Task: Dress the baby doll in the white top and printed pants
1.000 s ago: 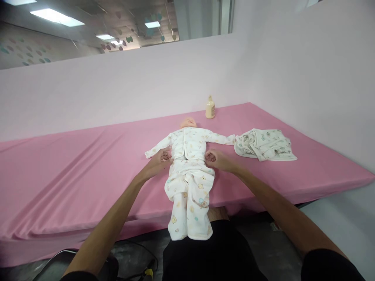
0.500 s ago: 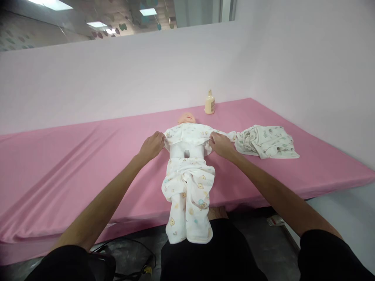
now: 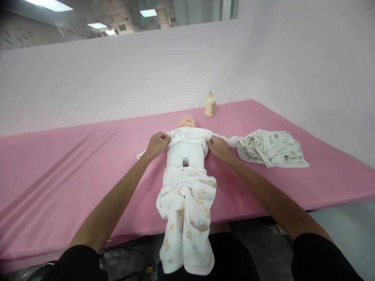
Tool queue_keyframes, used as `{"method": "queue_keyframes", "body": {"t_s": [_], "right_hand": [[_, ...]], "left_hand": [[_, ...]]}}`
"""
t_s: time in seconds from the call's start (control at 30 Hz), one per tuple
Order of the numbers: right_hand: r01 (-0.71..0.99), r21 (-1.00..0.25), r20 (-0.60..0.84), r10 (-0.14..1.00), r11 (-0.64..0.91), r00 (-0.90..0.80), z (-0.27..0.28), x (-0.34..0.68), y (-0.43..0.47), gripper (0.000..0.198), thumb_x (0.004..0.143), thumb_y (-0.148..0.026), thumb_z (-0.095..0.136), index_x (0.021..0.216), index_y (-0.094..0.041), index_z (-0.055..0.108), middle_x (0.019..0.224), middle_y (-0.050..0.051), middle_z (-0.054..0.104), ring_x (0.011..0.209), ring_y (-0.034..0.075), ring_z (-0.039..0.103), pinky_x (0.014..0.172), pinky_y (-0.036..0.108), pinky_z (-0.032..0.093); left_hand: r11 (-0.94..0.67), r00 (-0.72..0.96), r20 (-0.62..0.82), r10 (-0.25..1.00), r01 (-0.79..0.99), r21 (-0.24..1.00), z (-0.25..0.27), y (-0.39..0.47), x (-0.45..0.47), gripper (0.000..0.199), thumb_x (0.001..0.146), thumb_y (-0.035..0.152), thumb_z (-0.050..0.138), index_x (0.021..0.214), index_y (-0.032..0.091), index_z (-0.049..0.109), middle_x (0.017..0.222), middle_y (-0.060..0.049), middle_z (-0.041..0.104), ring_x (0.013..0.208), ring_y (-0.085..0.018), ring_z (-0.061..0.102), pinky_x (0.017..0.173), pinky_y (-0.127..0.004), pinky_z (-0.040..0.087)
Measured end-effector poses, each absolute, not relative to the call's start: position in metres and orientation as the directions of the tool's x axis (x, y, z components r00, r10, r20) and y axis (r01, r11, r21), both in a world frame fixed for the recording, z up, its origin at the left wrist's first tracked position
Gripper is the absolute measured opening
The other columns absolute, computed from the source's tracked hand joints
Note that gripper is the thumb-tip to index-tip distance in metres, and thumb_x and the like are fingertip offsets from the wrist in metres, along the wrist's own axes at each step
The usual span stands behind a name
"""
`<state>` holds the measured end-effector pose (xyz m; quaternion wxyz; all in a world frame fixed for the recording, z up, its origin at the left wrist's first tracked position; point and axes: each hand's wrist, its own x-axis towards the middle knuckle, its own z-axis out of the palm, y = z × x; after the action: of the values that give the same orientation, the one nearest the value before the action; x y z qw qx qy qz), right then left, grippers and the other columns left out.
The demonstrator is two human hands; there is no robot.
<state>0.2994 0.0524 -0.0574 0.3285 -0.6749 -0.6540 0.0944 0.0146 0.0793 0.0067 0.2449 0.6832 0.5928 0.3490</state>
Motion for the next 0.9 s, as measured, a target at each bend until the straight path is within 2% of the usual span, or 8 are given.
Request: {"method": "queue_keyframes", "body": {"t_s": [0.1,0.2,0.33,0.43,0.6,0.73,0.8,0.9], "right_hand": [[0.672,-0.715,0.368,0.921,0.192,0.129,-0.053,0.303,0.047,0.022,0.087,-0.036,0.057,0.101,-0.020,0.062,0.106,0.009,0.066,0.089,0.022,0.061,0.079,0.035,0.047],[0.568,-0.739,0.458,0.888,0.362,0.031,-0.044,0.296,0.042,0.037,0.088,-0.044,0.059,0.117,-0.021,0.059,0.123,0.011,0.059,0.099,0.022,0.060,0.087,0.035,0.048],[0.589,-0.683,0.493,0.868,0.431,-0.063,-0.034,0.276,0.041,0.032,0.087,-0.051,0.061,0.102,-0.022,0.062,0.105,0.008,0.062,0.095,0.022,0.059,0.087,0.034,0.045],[0.618,-0.668,0.497,0.867,0.415,-0.045,-0.029,0.267,0.050,0.030,0.092,-0.051,0.055,0.080,-0.023,0.056,0.079,0.002,0.058,0.076,0.018,0.053,0.074,0.032,0.042],[0.532,-0.755,0.492,0.868,0.384,0.071,-0.018,0.267,0.079,0.038,0.093,-0.054,0.051,0.072,-0.023,0.048,0.065,-0.001,0.048,0.064,0.015,0.044,0.063,0.029,0.037],[0.568,-0.760,0.455,0.882,0.315,0.120,-0.023,0.262,0.101,0.033,0.091,-0.050,0.053,0.073,-0.022,0.049,0.067,-0.001,0.051,0.065,0.016,0.046,0.064,0.029,0.038],[0.647,-0.698,0.497,0.858,0.305,0.131,-0.029,0.259,0.104,0.024,0.090,-0.044,0.055,0.080,-0.022,0.054,0.076,0.002,0.057,0.074,0.019,0.052,0.071,0.031,0.041],[0.789,-0.538,0.636,0.757,0.297,0.149,-0.034,0.260,0.091,0.019,0.091,-0.038,0.056,0.096,-0.020,0.058,0.100,0.011,0.060,0.096,0.026,0.054,0.089,0.039,0.042]], "left_hand": [[-0.340,0.182,0.301,0.936,0.685,0.644,0.001,0.070,0.010,0.025,0.090,0.040,0.055,0.102,0.019,0.062,0.106,-0.006,0.066,0.087,-0.018,0.059,0.077,-0.030,0.044],[-0.441,0.254,0.420,0.871,0.780,0.444,-0.008,0.066,0.008,0.031,0.097,0.044,0.046,0.114,0.021,0.058,0.112,-0.007,0.064,0.092,-0.020,0.059,0.080,-0.031,0.041],[-0.499,0.307,0.516,0.800,0.817,0.288,-0.015,0.077,0.013,0.029,0.102,0.037,0.034,0.100,0.020,0.057,0.104,-0.008,0.064,0.094,-0.022,0.058,0.078,-0.032,0.039],[-0.495,0.284,0.521,0.805,0.806,0.326,-0.012,0.089,0.018,0.025,0.102,0.032,0.032,0.093,0.019,0.052,0.100,-0.009,0.062,0.089,-0.022,0.056,0.075,-0.033,0.038],[-0.261,0.030,0.345,0.938,0.715,0.649,0.001,0.104,0.024,0.018,0.098,0.028,0.036,0.086,0.020,0.047,0.098,-0.008,0.063,0.088,-0.021,0.057,0.074,-0.032,0.041],[-0.153,0.035,0.235,0.971,0.850,0.505,-0.001,0.108,0.029,0.016,0.095,0.022,0.039,0.081,0.020,0.047,0.096,-0.012,0.064,0.092,-0.027,0.059,0.075,-0.036,0.040],[-0.157,0.052,0.253,0.966,0.895,0.417,-0.004,0.103,0.030,0.015,0.096,0.023,0.039,0.086,0.019,0.050,0.100,-0.014,0.063,0.094,-0.029,0.059,0.076,-0.037,0.040],[-0.192,0.042,0.360,0.932,0.899,0.393,-0.002,0.083,0.023,0.018,0.098,0.027,0.039,0.101,0.018,0.053,0.112,-0.014,0.060,0.097,-0.028,0.058,0.079,-0.038,0.041]]}}
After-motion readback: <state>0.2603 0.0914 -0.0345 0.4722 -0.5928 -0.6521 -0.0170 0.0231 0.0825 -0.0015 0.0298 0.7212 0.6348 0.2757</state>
